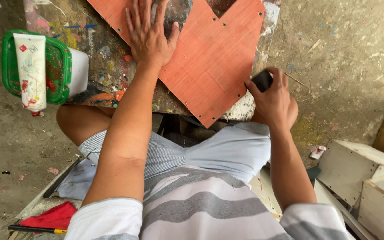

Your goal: The person sands a reddish-orange wooden board using two sanding blocks. They briefly switch to a different sanding sheet before continuing to sand the board's surface with both hands.

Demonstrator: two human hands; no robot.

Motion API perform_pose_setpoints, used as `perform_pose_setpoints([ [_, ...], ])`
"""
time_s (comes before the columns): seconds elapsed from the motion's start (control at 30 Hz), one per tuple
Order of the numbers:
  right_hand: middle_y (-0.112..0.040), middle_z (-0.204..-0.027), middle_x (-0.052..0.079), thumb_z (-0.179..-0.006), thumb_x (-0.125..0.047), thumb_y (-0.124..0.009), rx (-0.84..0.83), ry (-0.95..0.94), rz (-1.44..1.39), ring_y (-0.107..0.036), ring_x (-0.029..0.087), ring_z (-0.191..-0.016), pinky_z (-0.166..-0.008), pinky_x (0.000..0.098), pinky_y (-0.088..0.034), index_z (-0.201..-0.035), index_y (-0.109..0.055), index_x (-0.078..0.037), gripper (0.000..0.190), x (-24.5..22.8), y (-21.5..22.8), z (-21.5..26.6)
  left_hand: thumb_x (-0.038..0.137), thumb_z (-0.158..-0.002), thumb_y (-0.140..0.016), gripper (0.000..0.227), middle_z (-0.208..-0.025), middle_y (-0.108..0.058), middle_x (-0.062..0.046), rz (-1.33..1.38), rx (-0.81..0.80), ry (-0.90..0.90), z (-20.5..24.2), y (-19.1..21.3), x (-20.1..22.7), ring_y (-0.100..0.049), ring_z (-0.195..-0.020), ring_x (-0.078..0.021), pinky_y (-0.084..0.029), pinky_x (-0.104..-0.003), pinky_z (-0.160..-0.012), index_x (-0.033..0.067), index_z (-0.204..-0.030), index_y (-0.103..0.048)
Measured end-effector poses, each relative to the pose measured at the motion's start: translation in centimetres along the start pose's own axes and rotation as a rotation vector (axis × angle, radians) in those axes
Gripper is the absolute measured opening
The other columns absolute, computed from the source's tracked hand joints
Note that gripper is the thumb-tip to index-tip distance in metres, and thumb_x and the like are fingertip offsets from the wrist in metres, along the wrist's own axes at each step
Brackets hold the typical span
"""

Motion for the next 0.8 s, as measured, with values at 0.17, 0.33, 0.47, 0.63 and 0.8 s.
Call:
perform_pose_setpoints([
  [0.17,-0.065,-0.116,0.008,-0.091,-0.052,-0.076,0.086,-0.011,-0.062,-0.067,0.033,-0.099,-0.079,0.0520,-0.047,-0.124,-0.049,-0.022,0.053,0.4,0.4,0.4,0.051,-0.106,-0.055,0.060,-0.161,-0.034,-0.015,0.006,0.065,-0.031,-0.4,0.7,0.2,-0.026,-0.148,-0.0409,-0.015,-0.058,-0.121,0.0230,-0.157,-0.040],
  [0.33,-0.062,-0.114,0.014,-0.094,-0.051,-0.071,0.148,-0.008,-0.200,-0.065,0.035,-0.100,-0.076,0.0538,-0.051,-0.126,-0.043,-0.017,0.055,0.5,-2.1,1.2,0.055,-0.106,-0.049,0.060,-0.164,-0.029,-0.012,0.013,0.001,-0.002,-0.4,-0.1,-0.2,-0.022,-0.151,-0.0388,-0.011,-0.057,-0.123,0.0285,-0.159,-0.035],
  [0.47,-0.061,-0.113,0.015,-0.093,-0.050,-0.072,0.124,-0.049,-0.203,-0.062,0.038,-0.099,-0.074,0.0544,-0.047,-0.123,-0.044,-0.016,0.053,1.3,-1.5,1.3,0.058,-0.108,-0.045,0.062,-0.167,-0.017,-0.009,-0.008,-0.076,0.027,-0.1,-0.7,-0.1,-0.015,-0.155,-0.0359,-0.010,-0.057,-0.125,0.0318,-0.163,-0.029],
  [0.63,-0.060,-0.127,0.019,-0.107,-0.029,-0.047,0.308,-0.011,-0.121,-0.071,0.043,-0.091,-0.058,0.0547,-0.056,-0.131,-0.038,-0.014,0.030,0.5,2.7,1.9,0.057,-0.107,-0.046,0.063,-0.167,-0.017,-0.009,0.003,-0.074,0.030,-0.5,-0.6,-0.3,-0.013,-0.154,-0.0354,-0.008,-0.056,-0.125,0.0302,-0.162,-0.032],
  [0.8,-0.072,-0.108,0.023,-0.101,-0.001,-0.064,0.375,0.105,-0.254,-0.075,0.031,-0.083,-0.063,0.0426,-0.068,-0.117,-0.056,-0.001,0.018,3.5,-1.4,2.4,0.057,-0.107,-0.040,0.063,-0.167,-0.013,-0.008,0.030,-0.031,0.007,-0.5,-0.6,-0.2,-0.008,-0.153,-0.0350,-0.008,-0.057,-0.125,0.0275,-0.163,-0.037],
])
Point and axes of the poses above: each hand's wrist, its own z-axis away from the middle knuckle, its own y-axis out of the back of the hand, x = y × z, the point moved 9 cm from there along -z, towards the middle knuckle
